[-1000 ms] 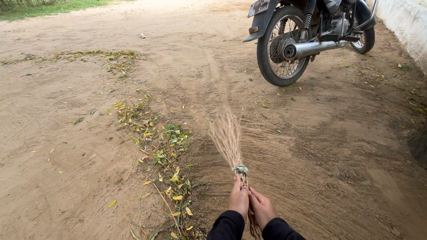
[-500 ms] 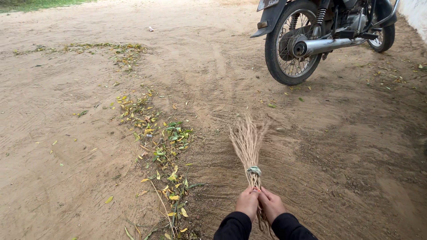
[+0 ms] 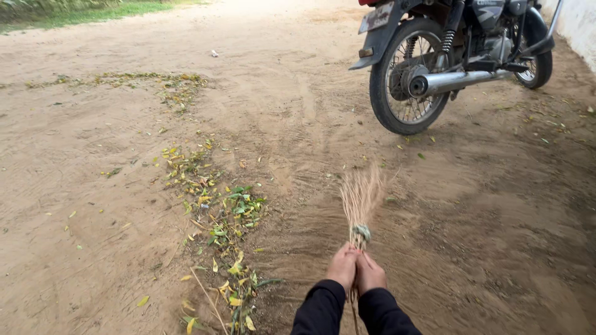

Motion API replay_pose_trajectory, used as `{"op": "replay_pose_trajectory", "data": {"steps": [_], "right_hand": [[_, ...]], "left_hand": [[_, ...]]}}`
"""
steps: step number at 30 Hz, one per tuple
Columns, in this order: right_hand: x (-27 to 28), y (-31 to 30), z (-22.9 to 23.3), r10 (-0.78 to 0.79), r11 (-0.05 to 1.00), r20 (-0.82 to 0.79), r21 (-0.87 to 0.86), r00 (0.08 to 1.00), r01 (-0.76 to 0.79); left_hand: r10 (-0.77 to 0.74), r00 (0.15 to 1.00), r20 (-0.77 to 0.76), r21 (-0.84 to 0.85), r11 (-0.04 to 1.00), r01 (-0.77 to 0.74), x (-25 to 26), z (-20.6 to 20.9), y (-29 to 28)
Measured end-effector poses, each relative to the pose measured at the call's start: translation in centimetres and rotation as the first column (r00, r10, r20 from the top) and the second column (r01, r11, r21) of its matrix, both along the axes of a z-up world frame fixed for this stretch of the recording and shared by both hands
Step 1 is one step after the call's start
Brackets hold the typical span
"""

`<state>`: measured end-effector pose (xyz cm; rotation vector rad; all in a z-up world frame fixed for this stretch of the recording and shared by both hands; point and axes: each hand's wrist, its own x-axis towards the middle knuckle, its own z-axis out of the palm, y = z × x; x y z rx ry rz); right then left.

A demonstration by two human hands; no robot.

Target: The person sweeps a sandy outdoor area by hand using a bundle of dry sticks, moving leaves and debris into a pile.

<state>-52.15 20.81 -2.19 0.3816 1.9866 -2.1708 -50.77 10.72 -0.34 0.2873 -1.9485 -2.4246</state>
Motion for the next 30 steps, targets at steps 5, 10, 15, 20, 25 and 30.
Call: {"op": "replay_pose_trajectory", "data": {"steps": [5, 10, 15, 20, 25, 30], "right_hand": [[-3.2, 0.9, -5.6, 0.181, 0.973, -0.079, -0.134, 0.98, -0.19], [-3.2, 0.7, -7.3, 0.289, 0.941, -0.115, -0.149, 0.951, -0.304], [-3.1, 1.2, -3.6, 0.167, 0.973, -0.214, -0.12, 0.962, -0.195], [-4.2, 2.3, -3.7, -0.086, 0.996, -0.058, 0.024, 0.995, 0.088], [-5.1, 1.8, -5.2, 0.076, 0.997, -0.043, 0.027, 0.996, -0.075], [-5.7, -1.2, -3.2, 0.273, 0.961, -0.117, -0.015, 0.955, -0.277]], "left_hand": [[0.022, 0.982, 0.185, -0.093, 0.996, -0.005, -1.8, -2.4, -1.4], [0.207, 0.978, 0.004, -0.288, 0.937, -0.198, 0.0, -1.1, -1.0], [0.121, 0.99, 0.076, -0.246, 0.964, -0.099, 1.7, 5.1, -0.2], [-0.025, 0.979, 0.201, 0.009, 1.0, 0.024, 1.1, 5.4, 1.2], [0.048, 0.986, 0.157, -0.192, 0.981, -0.017, 1.1, 3.8, -1.1], [0.16, 0.985, 0.068, 0.014, 0.987, -0.161, -1.5, 2.2, -3.8]]}}
